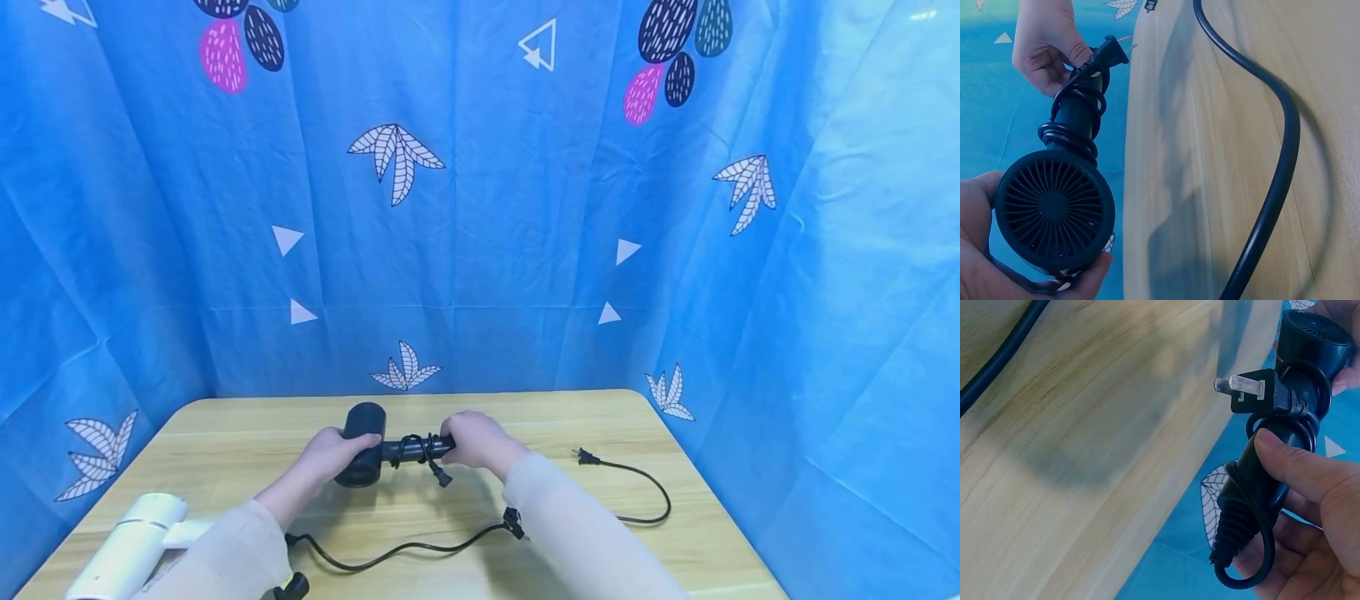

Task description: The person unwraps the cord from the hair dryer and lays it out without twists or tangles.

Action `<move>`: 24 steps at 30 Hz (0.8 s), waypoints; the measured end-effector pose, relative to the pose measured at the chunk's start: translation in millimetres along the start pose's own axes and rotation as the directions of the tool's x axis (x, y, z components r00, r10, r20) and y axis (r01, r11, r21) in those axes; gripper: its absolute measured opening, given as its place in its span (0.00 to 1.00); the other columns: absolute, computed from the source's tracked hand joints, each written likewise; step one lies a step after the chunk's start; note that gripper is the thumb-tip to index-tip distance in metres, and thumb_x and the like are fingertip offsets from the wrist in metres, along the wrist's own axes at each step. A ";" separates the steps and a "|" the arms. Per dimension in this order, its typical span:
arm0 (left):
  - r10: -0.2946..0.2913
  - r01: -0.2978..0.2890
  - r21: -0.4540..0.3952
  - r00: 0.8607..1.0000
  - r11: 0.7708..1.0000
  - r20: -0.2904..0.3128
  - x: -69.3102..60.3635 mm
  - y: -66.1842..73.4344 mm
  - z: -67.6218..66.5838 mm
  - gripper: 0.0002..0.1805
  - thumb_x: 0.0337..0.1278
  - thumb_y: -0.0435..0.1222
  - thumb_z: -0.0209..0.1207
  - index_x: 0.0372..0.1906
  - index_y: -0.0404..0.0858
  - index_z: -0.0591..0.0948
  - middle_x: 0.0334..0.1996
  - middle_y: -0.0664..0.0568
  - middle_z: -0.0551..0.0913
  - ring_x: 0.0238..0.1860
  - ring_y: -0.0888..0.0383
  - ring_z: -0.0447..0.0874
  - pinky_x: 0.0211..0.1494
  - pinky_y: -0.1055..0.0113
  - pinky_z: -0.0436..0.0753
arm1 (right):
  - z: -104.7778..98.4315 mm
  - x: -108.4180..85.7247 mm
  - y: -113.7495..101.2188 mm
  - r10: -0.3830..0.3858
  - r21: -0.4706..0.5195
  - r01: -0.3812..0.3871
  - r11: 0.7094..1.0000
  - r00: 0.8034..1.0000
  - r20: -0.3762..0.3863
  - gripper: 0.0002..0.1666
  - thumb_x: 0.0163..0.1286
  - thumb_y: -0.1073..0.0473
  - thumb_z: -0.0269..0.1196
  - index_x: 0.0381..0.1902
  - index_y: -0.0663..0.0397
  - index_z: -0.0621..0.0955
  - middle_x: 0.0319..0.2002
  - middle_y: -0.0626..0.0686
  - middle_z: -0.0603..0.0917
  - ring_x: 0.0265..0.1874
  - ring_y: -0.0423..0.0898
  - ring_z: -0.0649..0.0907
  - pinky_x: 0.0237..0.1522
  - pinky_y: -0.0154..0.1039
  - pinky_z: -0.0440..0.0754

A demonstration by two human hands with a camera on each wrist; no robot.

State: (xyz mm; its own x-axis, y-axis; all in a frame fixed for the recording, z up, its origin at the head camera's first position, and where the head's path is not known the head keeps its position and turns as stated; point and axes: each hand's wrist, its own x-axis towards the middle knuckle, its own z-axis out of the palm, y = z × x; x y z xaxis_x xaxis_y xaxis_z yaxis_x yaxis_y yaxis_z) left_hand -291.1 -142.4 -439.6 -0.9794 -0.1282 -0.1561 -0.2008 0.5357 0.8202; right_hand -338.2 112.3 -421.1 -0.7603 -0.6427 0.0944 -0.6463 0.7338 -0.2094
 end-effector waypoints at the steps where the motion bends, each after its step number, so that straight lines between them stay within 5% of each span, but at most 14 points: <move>1: 0.002 -0.002 -0.003 1.000 1.000 -0.002 -1.0 0.6 0.0 0.46 0.58 0.57 0.62 0.64 0.20 0.68 0.57 0.30 0.76 0.56 0.37 0.78 0.55 0.44 0.79 | -0.6 -1.0 0.2 0.002 0.004 -0.002 1.000 1.000 -0.003 0.09 0.55 0.58 0.77 0.31 0.49 0.86 0.28 0.40 0.83 0.27 0.37 0.78 0.39 0.38 0.80; 24: 0.010 -0.011 -0.055 1.000 0.998 -0.025 -8.7 4.5 -0.7 0.47 0.56 0.58 0.63 0.63 0.20 0.68 0.53 0.31 0.79 0.52 0.38 0.81 0.53 0.45 0.81 | -3.2 -16.0 -1.2 -0.040 0.003 0.041 0.999 0.994 -0.097 0.15 0.56 0.59 0.76 0.42 0.55 0.87 0.38 0.48 0.87 0.35 0.42 0.82 0.42 0.39 0.81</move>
State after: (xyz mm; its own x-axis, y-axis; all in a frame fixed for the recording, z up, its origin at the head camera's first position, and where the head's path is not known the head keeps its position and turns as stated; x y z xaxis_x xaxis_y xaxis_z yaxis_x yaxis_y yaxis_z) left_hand -283.5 -139.5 -434.2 -0.9804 -0.1438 -0.1344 -0.1885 0.4899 0.8511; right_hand -325.4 122.4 -419.2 -0.7364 -0.6472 0.1969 -0.6765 0.7064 -0.2083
